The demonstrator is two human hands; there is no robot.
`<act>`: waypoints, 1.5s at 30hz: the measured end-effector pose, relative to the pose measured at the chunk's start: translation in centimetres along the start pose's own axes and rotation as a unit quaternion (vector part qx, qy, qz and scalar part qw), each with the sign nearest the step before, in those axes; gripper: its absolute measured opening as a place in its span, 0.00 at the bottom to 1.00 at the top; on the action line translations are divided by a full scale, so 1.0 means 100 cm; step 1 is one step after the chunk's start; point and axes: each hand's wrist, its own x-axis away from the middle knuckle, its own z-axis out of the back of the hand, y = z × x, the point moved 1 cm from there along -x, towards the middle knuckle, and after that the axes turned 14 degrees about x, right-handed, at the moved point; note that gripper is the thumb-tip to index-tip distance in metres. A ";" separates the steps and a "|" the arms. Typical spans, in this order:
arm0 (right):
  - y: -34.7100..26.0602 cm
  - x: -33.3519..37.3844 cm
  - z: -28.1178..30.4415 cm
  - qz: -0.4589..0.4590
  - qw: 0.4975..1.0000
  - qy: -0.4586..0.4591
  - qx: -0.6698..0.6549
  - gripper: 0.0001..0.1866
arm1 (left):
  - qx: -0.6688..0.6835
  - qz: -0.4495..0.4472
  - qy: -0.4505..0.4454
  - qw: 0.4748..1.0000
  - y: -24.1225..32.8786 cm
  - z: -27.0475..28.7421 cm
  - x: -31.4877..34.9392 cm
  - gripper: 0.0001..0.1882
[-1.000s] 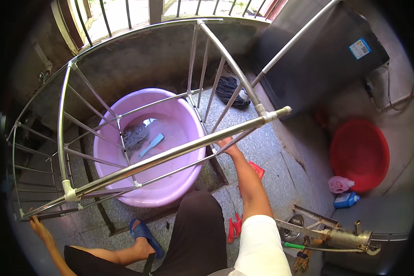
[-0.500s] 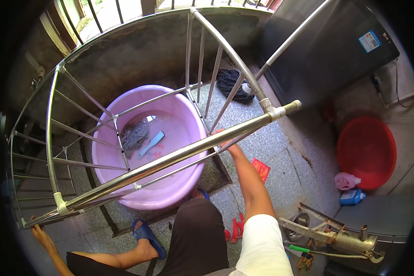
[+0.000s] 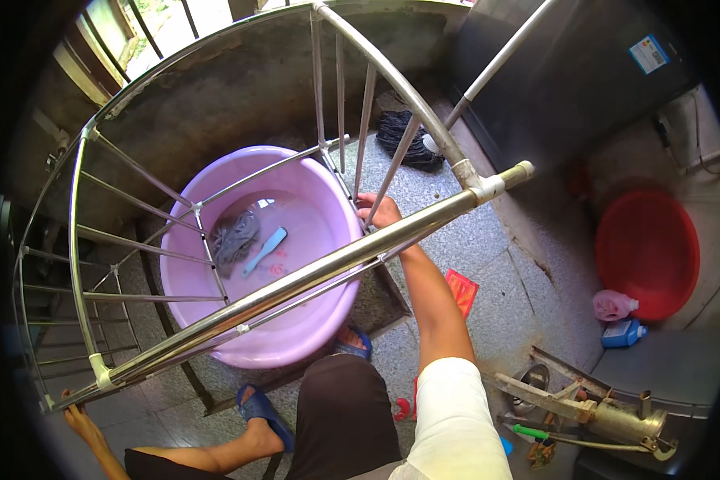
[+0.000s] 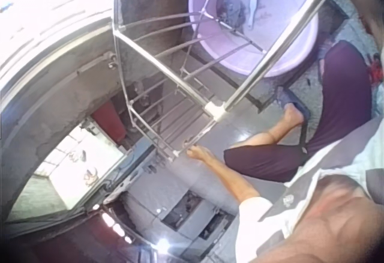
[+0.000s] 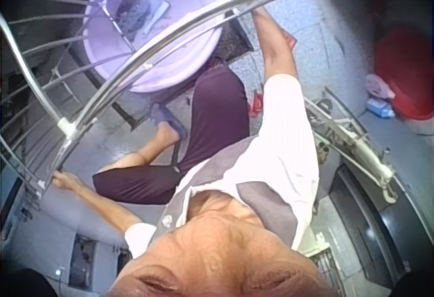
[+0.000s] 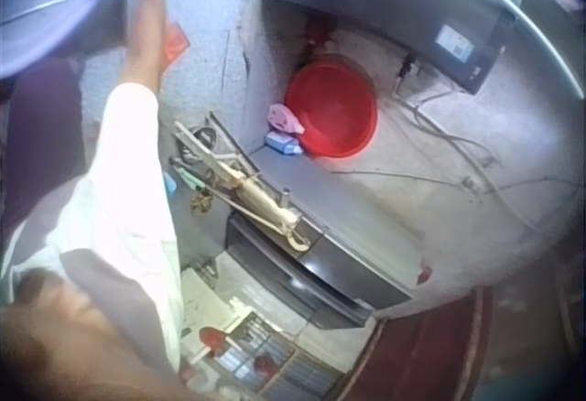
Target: The person is assembling a collapsible metal laundry drying rack, connecting pipes to plastic joints.
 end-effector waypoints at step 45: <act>0.029 -0.015 -0.024 -0.174 0.981 0.019 0.082 0.26 | -0.008 0.011 0.017 1.000 0.012 -0.007 0.028 0.13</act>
